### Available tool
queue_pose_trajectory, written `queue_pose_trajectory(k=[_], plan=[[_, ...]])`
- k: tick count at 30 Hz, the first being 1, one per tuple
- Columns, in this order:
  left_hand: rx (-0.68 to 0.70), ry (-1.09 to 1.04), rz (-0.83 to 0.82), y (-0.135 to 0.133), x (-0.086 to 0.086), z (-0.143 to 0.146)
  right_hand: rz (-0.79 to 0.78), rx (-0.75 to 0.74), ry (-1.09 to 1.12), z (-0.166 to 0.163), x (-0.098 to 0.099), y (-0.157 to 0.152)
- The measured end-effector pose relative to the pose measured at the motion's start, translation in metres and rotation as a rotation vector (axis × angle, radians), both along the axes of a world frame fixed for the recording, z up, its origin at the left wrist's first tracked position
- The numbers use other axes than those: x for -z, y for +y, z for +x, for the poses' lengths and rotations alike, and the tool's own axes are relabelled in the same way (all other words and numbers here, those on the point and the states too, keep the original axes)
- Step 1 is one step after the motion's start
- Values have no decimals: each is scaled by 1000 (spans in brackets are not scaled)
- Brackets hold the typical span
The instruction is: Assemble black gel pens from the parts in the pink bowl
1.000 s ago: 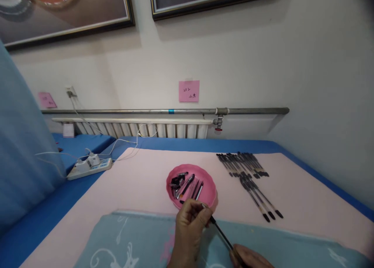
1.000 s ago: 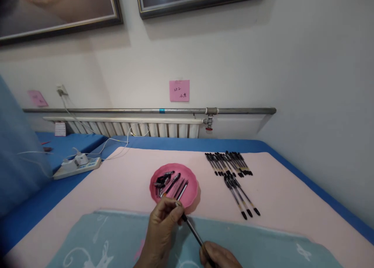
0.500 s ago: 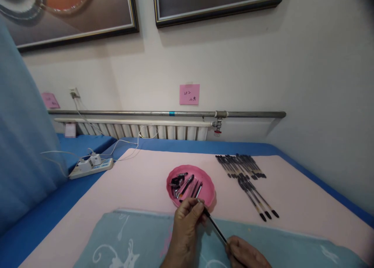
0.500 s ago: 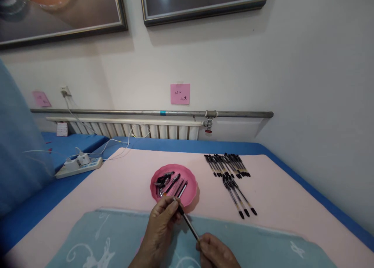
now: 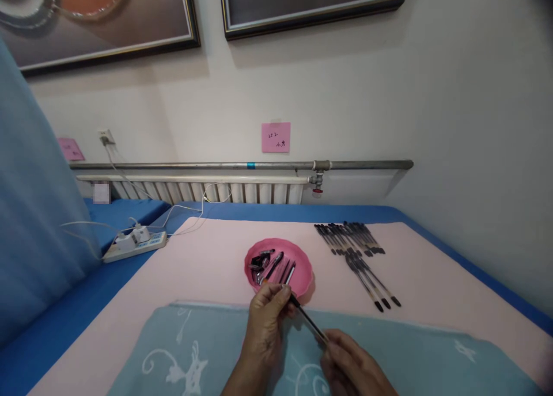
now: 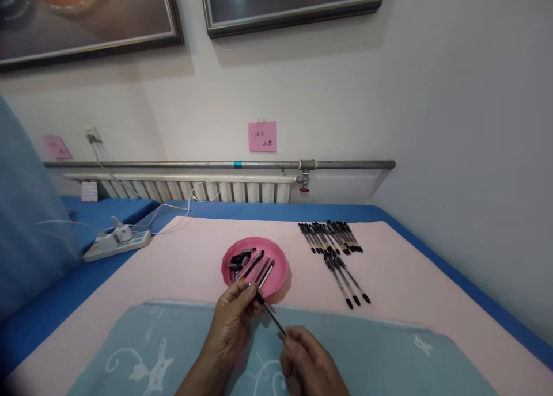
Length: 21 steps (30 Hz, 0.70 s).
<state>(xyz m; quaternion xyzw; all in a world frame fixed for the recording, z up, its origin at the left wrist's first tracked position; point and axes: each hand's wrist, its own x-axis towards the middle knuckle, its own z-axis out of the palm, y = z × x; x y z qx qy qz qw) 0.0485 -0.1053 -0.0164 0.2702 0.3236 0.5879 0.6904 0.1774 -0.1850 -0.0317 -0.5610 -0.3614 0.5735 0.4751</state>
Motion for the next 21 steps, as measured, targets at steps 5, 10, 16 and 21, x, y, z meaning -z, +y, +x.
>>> queue_pose_trajectory(k=[5,10,16,21], plan=[[16,29,5,-5,-2,-2,-160,-89,248,0,-8,2],[6,12,-10,-7,-1,-4,-83,23,298,-4,-19,-5],[19,13,-2,-6,1,-6,-199,-44,354,-1,-10,-4],[34,7,-13,-8,1,-8,-109,55,401,-4,-14,-3]])
